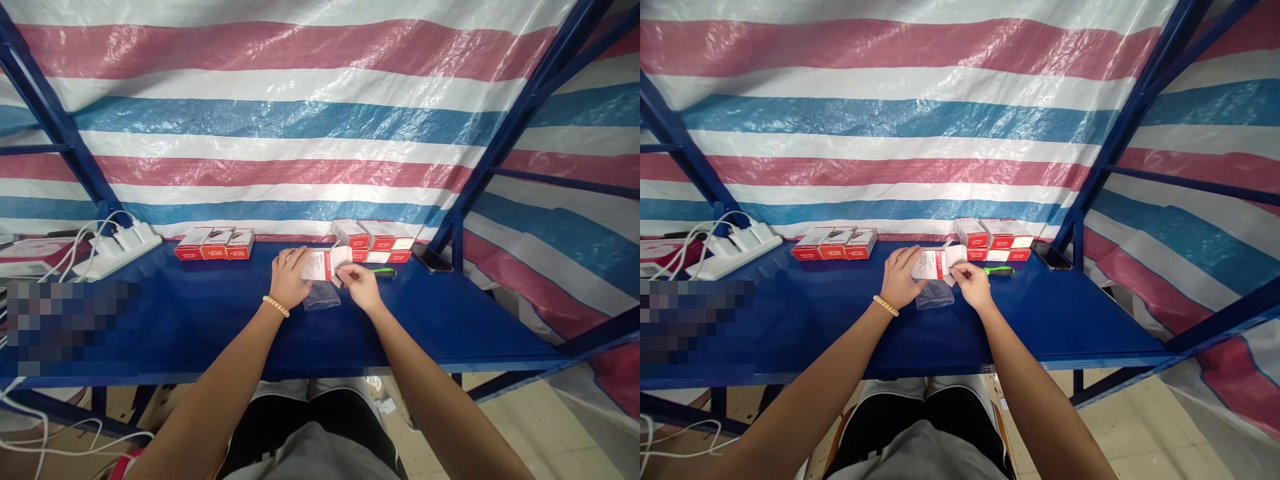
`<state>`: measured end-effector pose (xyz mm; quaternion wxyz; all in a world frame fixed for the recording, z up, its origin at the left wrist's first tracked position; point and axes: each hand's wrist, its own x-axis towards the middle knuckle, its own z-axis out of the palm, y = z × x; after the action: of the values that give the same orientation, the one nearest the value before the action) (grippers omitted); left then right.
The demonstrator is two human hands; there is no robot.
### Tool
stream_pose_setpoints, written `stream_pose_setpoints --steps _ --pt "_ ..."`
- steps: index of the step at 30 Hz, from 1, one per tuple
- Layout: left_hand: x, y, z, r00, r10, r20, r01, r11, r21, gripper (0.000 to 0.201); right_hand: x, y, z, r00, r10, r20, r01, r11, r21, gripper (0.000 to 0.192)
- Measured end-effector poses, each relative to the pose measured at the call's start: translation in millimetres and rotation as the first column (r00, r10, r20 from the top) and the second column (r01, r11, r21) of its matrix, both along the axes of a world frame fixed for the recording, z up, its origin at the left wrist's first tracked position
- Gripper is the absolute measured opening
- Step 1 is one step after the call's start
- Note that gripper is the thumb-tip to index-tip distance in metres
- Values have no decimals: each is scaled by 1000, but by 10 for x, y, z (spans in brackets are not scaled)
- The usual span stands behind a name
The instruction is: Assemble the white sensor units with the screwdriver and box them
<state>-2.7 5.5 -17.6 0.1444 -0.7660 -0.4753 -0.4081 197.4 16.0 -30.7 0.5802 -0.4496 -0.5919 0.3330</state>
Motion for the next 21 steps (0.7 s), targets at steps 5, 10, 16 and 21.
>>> stream_pose_setpoints --steps 5,10,16,21 --pt "-88 140 122 1000 8 0 -8 993 -120 67 -48 141 186 955 -26 295 5 997 71 13" --pt "-188 384 138 998 7 66 6 979 -205 76 -182 351 385 904 -16 427 -31 994 103 15" --pt "-339 385 -21 991 -104 85 114 985 -130 80 -428 189 217 937 -25 348 -57 973 223 15" --pt "-352 363 -77 993 -84 82 95 986 -138 67 -520 -18 68 936 14 351 -109 961 254 12"
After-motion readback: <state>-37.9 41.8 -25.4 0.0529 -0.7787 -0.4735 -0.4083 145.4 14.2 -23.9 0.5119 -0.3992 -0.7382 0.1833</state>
